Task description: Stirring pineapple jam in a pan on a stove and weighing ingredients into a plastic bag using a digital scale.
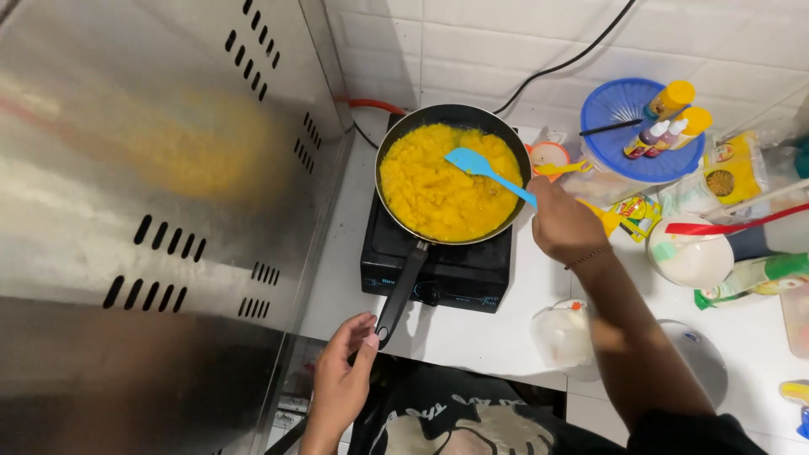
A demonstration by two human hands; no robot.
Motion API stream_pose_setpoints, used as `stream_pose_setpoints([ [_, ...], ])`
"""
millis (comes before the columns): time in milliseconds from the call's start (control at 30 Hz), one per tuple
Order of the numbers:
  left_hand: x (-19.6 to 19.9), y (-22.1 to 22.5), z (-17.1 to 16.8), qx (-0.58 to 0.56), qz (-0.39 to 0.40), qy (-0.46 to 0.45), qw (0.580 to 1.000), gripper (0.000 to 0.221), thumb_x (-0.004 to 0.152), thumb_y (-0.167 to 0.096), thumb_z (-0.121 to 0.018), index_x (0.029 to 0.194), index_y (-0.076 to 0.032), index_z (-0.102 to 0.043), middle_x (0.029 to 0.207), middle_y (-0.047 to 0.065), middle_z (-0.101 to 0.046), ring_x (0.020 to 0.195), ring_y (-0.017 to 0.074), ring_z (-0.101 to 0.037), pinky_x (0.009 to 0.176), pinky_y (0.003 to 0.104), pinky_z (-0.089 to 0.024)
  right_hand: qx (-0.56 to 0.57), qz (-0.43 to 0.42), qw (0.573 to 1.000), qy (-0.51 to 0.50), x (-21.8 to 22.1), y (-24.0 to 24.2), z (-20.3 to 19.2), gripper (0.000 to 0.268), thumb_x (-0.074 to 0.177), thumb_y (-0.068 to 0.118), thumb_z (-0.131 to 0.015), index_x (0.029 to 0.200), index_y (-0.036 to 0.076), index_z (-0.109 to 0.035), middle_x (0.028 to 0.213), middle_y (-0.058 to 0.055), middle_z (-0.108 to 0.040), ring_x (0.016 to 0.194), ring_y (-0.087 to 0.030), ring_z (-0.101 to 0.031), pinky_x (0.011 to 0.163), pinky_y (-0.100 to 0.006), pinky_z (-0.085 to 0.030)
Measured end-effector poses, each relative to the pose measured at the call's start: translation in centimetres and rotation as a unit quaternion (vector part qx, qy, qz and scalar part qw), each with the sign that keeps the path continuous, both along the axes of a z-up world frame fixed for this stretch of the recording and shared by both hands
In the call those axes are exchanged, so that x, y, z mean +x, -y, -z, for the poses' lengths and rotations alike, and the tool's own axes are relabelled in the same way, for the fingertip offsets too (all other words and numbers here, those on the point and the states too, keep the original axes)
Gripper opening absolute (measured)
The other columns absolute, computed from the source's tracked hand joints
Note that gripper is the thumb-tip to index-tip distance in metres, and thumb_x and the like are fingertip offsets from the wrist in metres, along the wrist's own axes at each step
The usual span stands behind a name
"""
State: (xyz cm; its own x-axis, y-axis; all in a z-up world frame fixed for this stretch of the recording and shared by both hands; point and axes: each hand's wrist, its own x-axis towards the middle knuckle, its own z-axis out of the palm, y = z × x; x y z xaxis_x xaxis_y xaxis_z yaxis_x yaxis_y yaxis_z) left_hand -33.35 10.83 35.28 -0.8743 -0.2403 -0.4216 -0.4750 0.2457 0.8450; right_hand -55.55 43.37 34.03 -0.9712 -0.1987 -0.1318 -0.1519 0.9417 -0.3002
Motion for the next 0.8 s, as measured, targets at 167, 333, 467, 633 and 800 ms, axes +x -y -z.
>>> stream_pose_setpoints([
  [167, -2.2, -0.3, 0.3, 0.013, 0.021, 0.046, 0.999, 0.052, 0.090, -0.038, -0.063, 0.140, -0.022, -0.062, 0.132, 0.000, -0.073, 0.121, 0.0152, -0.070, 0.102, 0.033, -0.056, 0.071, -0.040, 0.997, 0.016, -3.1, -1.8, -5.2, 0.034, 0.101, 0.028, -0.048, 0.133, 0.019, -0.052, 0.118, -0.015, -0.066, 0.106, -0.042, -0.063, 0.076, -0.060, -0.049],
  [333, -3.4, -0.8, -0.8, -0.010, 0.059, 0.119, 0.991, 0.061, 0.088, -0.046, -0.063, 0.147, -0.032, -0.056, 0.119, -0.002, -0.069, 0.094, 0.0109, -0.068, 0.083, 0.028, -0.056, 0.121, -0.080, 0.989, -0.026, -6.2, -4.5, -6.0, 0.037, 0.107, 0.032, -0.037, 0.132, 0.022, -0.061, 0.128, -0.008, -0.070, 0.114, -0.042, -0.064, 0.079, -0.059, -0.051],
  [467, -3.7, -1.1, 0.6, 0.006, 0.068, 0.083, 0.994, 0.053, 0.092, -0.040, -0.063, 0.143, -0.024, -0.060, 0.084, -0.003, -0.068, 0.064, 0.0126, -0.067, 0.064, 0.028, -0.051, 0.172, -0.063, 0.982, -0.052, -8.4, -4.9, -4.6, 0.038, 0.109, 0.038, -0.037, 0.139, 0.032, -0.060, 0.122, -0.006, -0.074, 0.103, -0.044, -0.069, 0.067, -0.060, -0.054],
  [633, -3.9, -1.3, 1.7, -0.013, 0.092, 0.040, 0.995, 0.035, 0.096, -0.038, -0.059, 0.121, -0.018, -0.076, 0.061, -0.004, -0.057, 0.046, 0.0092, -0.042, 0.046, 0.028, -0.037, 0.094, -0.112, 0.986, -0.079, -9.5, -6.3, -1.4, 0.041, 0.104, 0.026, -0.046, 0.139, 0.022, -0.068, 0.116, -0.012, -0.076, 0.093, -0.047, -0.069, 0.075, -0.056, -0.051],
  [800, -3.9, -1.3, 1.9, -0.025, 0.104, 0.016, 0.994, 0.034, 0.097, -0.035, -0.059, 0.120, -0.017, -0.075, 0.060, -0.003, -0.055, 0.046, 0.0102, -0.042, 0.047, 0.029, -0.038, -0.051, -0.190, 0.979, -0.051, -7.8, -5.3, 2.4, 0.035, 0.101, 0.019, -0.053, 0.130, 0.019, -0.073, 0.122, 0.001, -0.076, 0.100, -0.023, -0.072, 0.094, -0.034, -0.052],
])
